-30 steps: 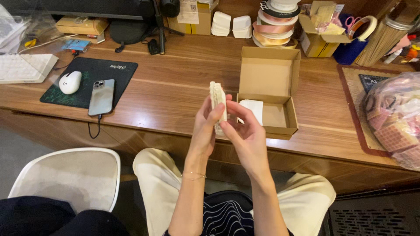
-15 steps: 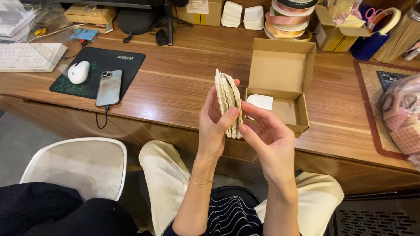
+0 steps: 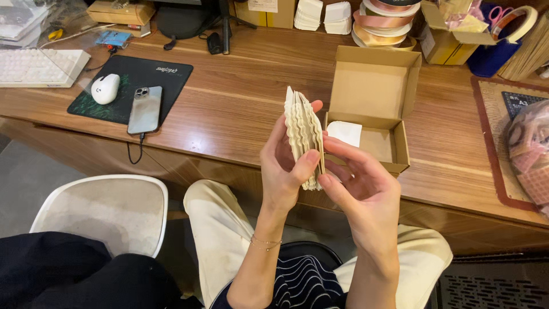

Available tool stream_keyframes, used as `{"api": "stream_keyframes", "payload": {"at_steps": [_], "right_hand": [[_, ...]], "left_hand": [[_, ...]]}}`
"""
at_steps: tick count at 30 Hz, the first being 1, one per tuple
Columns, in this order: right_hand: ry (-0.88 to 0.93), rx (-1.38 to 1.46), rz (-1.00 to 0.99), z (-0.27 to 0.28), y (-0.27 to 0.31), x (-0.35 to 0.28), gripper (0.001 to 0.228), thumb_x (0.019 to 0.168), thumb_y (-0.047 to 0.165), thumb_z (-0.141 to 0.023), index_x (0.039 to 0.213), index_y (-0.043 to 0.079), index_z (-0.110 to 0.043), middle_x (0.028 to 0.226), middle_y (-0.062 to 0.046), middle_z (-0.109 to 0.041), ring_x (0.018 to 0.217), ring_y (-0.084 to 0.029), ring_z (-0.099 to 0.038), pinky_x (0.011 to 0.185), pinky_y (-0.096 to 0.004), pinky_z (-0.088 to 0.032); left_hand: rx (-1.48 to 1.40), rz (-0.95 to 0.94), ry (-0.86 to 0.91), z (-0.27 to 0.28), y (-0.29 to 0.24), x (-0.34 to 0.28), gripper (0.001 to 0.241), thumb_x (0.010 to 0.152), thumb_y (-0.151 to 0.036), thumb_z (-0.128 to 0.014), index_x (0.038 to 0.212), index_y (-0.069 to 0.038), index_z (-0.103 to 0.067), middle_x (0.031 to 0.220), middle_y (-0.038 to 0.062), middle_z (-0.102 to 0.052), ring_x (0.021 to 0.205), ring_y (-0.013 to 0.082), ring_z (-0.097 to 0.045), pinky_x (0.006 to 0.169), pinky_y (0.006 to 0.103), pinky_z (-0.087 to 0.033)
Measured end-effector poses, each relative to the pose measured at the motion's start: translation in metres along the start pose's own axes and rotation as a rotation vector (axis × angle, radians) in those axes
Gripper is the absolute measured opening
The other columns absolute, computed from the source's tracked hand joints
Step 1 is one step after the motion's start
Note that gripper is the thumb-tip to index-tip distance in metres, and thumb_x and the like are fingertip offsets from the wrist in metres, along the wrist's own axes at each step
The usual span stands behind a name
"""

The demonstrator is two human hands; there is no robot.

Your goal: The person places white foam containers into a cardboard box, adds a small plastic bag with a pink item, and closes the box. The person handles the items by hand and arranges them inside the box before sealing it.

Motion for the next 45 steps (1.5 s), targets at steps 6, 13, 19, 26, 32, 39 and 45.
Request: {"api": "stream_keyframes", "payload": {"at_steps": [6, 13, 19, 26, 32, 39, 45], "right_hand": [[0.032, -0.02, -0.052, -0.005, 0.008, -0.004, 0.045, 0.099, 0.002, -0.081, 0.143, -0.005, -0.072, 0.155, -0.026, -0.074, 0.148, -0.033, -0.073, 0.128, -0.045, -0.065], [0.056, 0.005, -0.005, -0.005, 0.013, -0.012, 0.047, 0.099, 0.005, -0.082, 0.142, -0.007, -0.071, 0.155, -0.028, -0.073, 0.149, -0.036, -0.072, 0.13, -0.048, -0.064], [0.077, 0.018, 0.021, -0.005, 0.016, -0.016, 0.049, 0.098, 0.008, -0.083, 0.142, -0.008, -0.07, 0.154, -0.029, -0.072, 0.149, -0.038, -0.072, 0.129, -0.048, -0.065], [0.087, 0.027, 0.035, -0.004, 0.016, -0.019, 0.048, 0.097, 0.006, -0.084, 0.142, -0.007, -0.07, 0.156, -0.032, -0.071, 0.153, -0.039, -0.07, 0.127, -0.047, -0.064], [-0.184, -0.312, 0.1, 0.026, 0.004, -0.016, 0.038, 0.108, 0.008, -0.068, 0.142, -0.007, -0.074, 0.135, -0.018, -0.079, 0.123, -0.025, -0.076, 0.108, -0.037, -0.064], [-0.324, -0.682, 0.087, 0.142, -0.07, 0.055, 0.012, 0.123, 0.013, -0.074, 0.127, 0.001, -0.074, 0.084, -0.012, -0.067, 0.048, -0.016, -0.061, 0.045, -0.028, -0.052], [0.343, -1.577, 0.071, 0.155, -0.09, 0.164, 0.013, 0.117, 0.019, -0.076, 0.126, 0.023, -0.084, 0.114, -0.005, -0.078, 0.115, -0.033, -0.07, 0.095, -0.052, -0.066]], "left_hand": [[0.01, 0.029, 0.012, -0.007, -0.019, -0.005, 0.076, 0.099, -0.029, -0.083, 0.164, 0.001, -0.057, 0.166, 0.02, -0.068, 0.119, 0.0186, -0.077, 0.112, 0.0339, -0.065], [0.046, -0.042, 0.018, -0.018, -0.043, -0.012, 0.078, 0.099, -0.029, -0.082, 0.163, 0.004, -0.054, 0.169, 0.025, -0.065, 0.123, 0.0164, -0.073, 0.113, 0.0333, -0.065], [0.094, -0.086, 0.012, -0.023, -0.06, -0.017, 0.076, 0.096, -0.02, -0.078, 0.163, 0.004, -0.052, 0.169, 0.029, -0.065, 0.116, 0.0179, -0.072, 0.098, 0.0307, -0.063], [0.04, -0.13, 0.036, -0.022, -0.055, -0.021, 0.083, 0.1, -0.026, -0.081, 0.17, 0.002, -0.045, 0.173, 0.036, -0.059, 0.132, 0.0224, -0.073, 0.119, 0.036, -0.064], [0.172, 0.006, -0.044, 0.001, -0.032, -0.014, 0.077, 0.091, -0.033, -0.084, 0.155, 0.004, -0.063, 0.132, 0.01, -0.079, 0.116, 0.016, -0.074, 0.096, 0.0303, -0.065], [-0.139, 0.328, -0.14, 0.066, 0.133, 0.015, 0.099, 0.096, -0.06, -0.08, 0.159, 0.013, -0.056, 0.153, 0.034, -0.072, 0.118, 0.0429, -0.082, 0.098, 0.0556, -0.073], [-0.271, 0.55, -0.377, 0.118, 0.143, 0.019, 0.105, 0.1, -0.058, -0.074, 0.18, -0.006, -0.03, 0.167, 0.029, -0.064, 0.133, 0.0446, -0.075, 0.108, 0.0631, -0.066]]}}
Point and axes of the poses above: each hand's wrist, its own x-axis towards the middle knuckle, its own z-axis out of the back of the hand, y = z × x, the point moved 7 cm from there along x, towards the middle knuckle
